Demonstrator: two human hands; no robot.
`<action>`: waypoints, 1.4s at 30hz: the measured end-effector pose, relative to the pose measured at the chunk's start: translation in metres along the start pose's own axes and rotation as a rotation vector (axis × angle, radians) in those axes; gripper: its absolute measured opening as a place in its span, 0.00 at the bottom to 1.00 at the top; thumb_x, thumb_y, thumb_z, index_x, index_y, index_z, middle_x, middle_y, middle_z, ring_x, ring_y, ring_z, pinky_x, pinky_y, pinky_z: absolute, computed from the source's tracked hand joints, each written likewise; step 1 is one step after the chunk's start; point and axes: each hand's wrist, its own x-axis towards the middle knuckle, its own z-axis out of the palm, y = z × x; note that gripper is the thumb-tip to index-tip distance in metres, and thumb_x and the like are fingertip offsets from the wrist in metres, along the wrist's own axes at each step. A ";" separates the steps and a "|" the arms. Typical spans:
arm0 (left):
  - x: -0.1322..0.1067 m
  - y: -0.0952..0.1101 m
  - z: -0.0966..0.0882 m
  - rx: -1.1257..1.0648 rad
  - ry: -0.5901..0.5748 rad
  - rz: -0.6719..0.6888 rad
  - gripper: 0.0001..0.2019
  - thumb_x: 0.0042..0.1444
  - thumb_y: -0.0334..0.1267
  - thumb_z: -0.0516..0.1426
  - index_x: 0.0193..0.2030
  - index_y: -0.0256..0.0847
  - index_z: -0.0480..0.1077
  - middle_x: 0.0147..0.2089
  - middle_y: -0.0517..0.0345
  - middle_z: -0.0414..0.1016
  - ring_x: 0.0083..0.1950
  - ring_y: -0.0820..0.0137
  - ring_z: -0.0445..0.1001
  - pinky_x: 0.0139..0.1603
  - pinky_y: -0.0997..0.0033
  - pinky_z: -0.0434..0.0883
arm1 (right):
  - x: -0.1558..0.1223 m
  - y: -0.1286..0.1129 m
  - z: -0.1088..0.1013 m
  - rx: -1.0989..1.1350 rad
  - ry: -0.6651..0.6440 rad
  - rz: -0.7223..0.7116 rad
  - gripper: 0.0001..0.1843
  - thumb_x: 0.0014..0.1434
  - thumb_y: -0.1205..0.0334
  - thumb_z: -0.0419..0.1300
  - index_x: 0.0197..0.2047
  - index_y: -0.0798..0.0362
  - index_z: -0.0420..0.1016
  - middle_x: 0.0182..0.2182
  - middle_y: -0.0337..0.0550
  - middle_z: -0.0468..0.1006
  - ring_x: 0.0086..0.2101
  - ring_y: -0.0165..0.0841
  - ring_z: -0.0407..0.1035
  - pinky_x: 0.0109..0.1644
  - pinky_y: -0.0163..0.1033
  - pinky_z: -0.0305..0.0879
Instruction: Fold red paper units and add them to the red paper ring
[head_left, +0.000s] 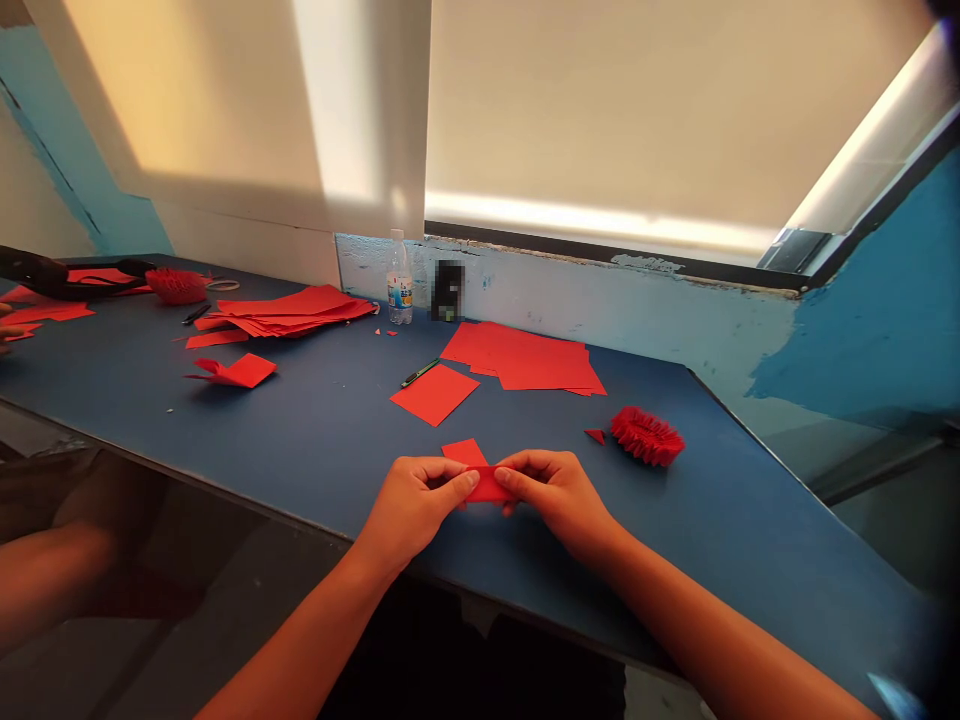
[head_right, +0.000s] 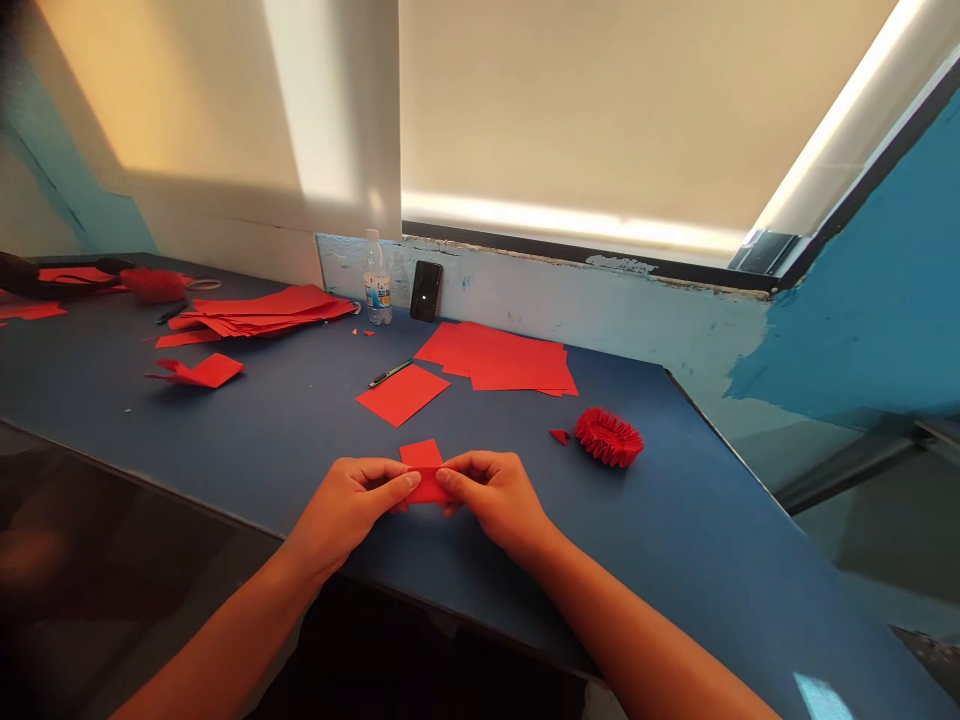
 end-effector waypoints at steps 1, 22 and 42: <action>0.000 0.000 0.000 -0.006 -0.001 -0.002 0.12 0.54 0.44 0.57 0.29 0.37 0.76 0.25 0.59 0.71 0.29 0.72 0.64 0.31 0.75 0.61 | 0.000 0.001 0.000 0.002 -0.005 -0.007 0.10 0.56 0.57 0.62 0.32 0.56 0.78 0.25 0.40 0.76 0.26 0.32 0.68 0.33 0.36 0.64; -0.001 0.003 0.003 0.077 -0.150 0.059 0.17 0.52 0.48 0.57 0.22 0.36 0.71 0.19 0.64 0.59 0.23 0.76 0.53 0.24 0.74 0.50 | -0.002 0.002 0.004 -0.188 0.008 -0.263 0.07 0.58 0.60 0.61 0.31 0.50 0.78 0.30 0.40 0.76 0.32 0.34 0.68 0.38 0.37 0.63; -0.002 0.002 0.002 0.055 -0.146 0.072 0.17 0.52 0.49 0.56 0.25 0.36 0.73 0.21 0.60 0.63 0.26 0.73 0.59 0.26 0.74 0.56 | -0.001 0.005 0.007 -0.071 0.066 -0.149 0.08 0.56 0.56 0.62 0.32 0.52 0.76 0.29 0.41 0.77 0.32 0.35 0.70 0.36 0.37 0.66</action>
